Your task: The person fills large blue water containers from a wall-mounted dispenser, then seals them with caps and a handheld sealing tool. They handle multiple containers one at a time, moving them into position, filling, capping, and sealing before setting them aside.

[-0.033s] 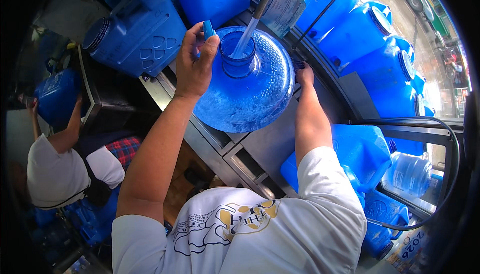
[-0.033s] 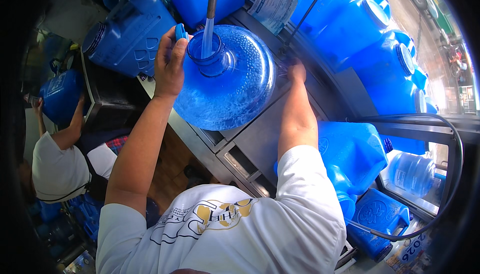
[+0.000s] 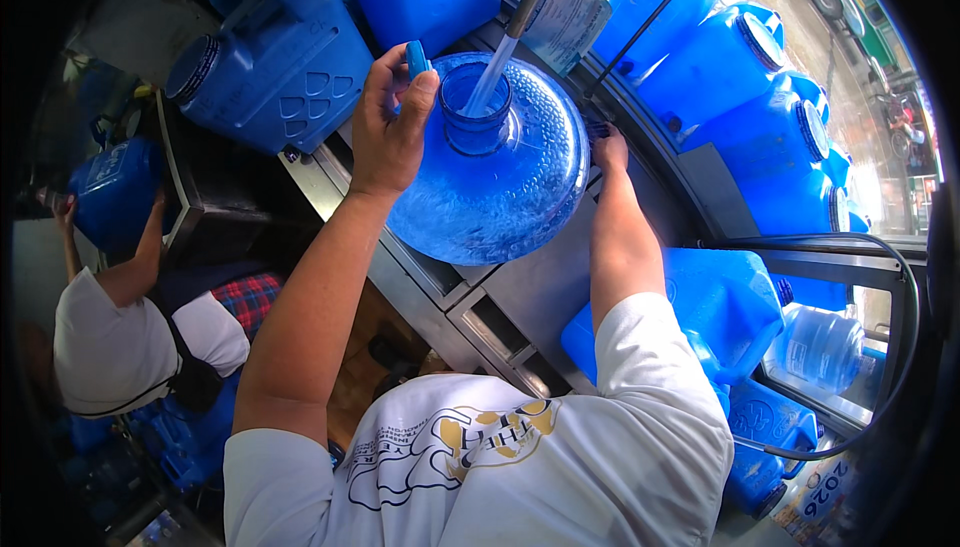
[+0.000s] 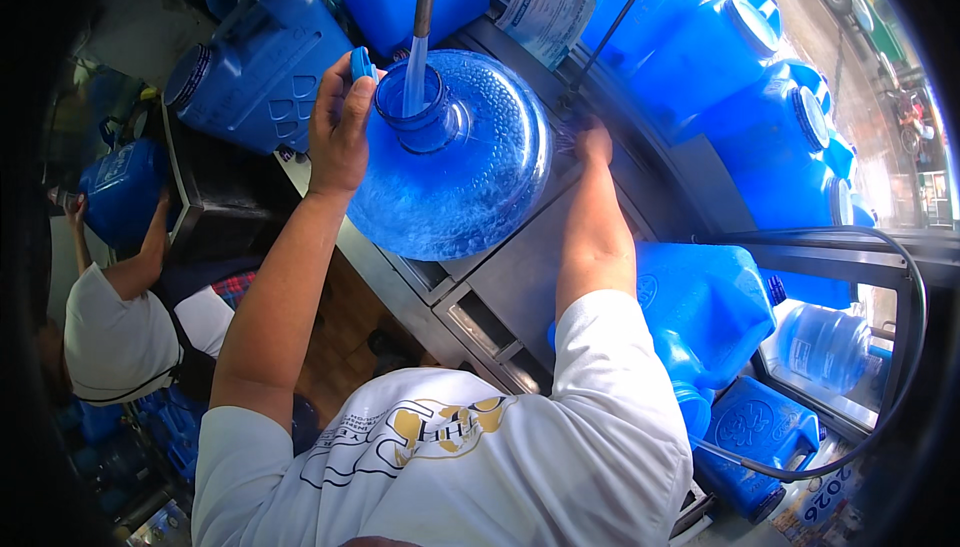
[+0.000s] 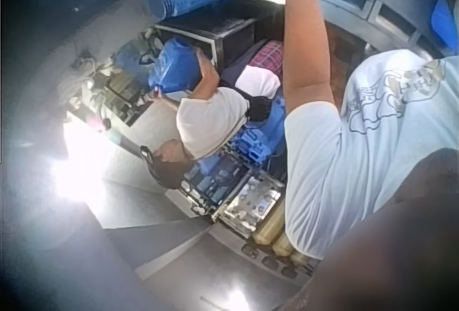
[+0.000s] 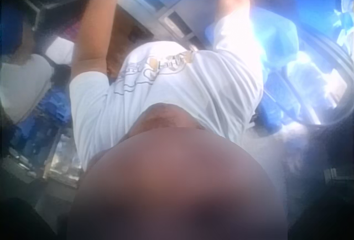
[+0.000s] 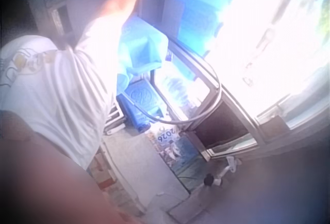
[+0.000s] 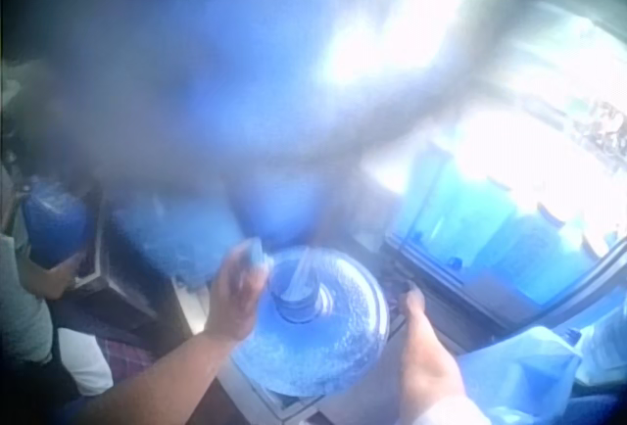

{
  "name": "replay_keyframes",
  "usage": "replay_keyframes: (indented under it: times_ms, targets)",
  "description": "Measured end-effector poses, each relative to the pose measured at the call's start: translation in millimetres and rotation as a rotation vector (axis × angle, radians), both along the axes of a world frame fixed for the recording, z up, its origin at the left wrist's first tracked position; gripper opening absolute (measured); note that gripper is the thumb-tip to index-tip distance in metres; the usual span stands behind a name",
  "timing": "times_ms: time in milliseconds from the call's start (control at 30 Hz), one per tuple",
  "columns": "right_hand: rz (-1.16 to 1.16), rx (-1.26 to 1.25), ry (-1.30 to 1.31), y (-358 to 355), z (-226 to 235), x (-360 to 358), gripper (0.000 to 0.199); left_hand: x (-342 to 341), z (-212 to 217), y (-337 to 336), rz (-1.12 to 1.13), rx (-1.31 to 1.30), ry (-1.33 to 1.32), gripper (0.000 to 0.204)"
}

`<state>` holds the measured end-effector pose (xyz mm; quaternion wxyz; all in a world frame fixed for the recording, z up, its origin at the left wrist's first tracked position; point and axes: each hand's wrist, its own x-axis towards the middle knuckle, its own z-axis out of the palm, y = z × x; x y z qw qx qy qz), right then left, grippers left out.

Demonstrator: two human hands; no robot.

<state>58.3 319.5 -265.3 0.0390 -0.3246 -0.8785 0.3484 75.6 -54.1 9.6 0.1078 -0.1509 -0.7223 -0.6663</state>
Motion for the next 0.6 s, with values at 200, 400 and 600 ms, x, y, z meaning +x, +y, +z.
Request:
replay_keyframes:
  times_ms: [200, 400, 600]
  targets:
    - [-0.012, 0.025, -0.019, -5, 10, -6, 0.035, -4, 3, 1, 0.003, -0.023, 0.026, 0.054]
    - [0.008, 0.04, -0.043, -3, 10, -6, 0.034, -3, 3, 2, 0.007, -0.027, 0.038, 0.053]
    - [0.004, 0.033, 0.002, -1, 3, -8, 0.036, -3, 4, 2, -0.003, -0.024, 0.031, 0.053]
